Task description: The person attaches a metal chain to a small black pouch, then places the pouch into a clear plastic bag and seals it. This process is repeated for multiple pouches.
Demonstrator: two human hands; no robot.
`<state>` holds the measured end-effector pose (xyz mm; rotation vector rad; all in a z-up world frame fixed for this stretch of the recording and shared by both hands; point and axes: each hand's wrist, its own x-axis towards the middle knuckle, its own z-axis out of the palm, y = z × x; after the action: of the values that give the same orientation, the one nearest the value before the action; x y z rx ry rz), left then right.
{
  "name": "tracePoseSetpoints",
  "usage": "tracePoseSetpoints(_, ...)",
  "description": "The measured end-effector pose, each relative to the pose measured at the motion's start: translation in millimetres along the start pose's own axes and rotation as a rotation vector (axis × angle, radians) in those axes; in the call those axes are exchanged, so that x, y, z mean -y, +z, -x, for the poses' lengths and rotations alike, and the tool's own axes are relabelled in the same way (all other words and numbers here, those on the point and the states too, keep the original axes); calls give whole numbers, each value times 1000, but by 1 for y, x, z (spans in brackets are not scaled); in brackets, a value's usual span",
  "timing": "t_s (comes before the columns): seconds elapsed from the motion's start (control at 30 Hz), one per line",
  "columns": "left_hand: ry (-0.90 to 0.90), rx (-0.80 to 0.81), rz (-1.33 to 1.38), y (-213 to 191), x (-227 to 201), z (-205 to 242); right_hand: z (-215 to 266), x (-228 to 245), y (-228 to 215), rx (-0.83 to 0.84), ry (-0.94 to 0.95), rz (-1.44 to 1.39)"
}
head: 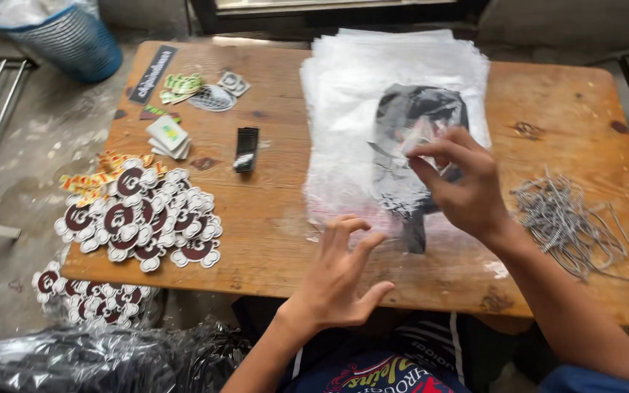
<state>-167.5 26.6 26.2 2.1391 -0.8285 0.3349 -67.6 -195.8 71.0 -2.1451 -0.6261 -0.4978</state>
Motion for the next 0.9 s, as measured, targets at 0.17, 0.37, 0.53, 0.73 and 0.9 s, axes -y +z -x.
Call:
tracePoseSetpoints(0.17, 77, 151, -391, 30, 6, -24, 86, 7, -46, -150, 284, -98)
tracePoseSetpoints(0.37, 46, -14, -228, 19, -4, -67, 166, 28, -60, -35, 379, -121)
tracePoseSetpoints(0.53, 89, -189, -169, 24, -20, -85, 126, 48, -30, 146, 253, -27)
tracePoseSetpoints(0.73, 229, -276, -318, 43, -20, -78, 72, 4, 29, 279, 285, 320)
tracePoseSetpoints(0.9, 243, -279, -349, 47, -14, -65, 14, 12, 68, -69, 464, 787)
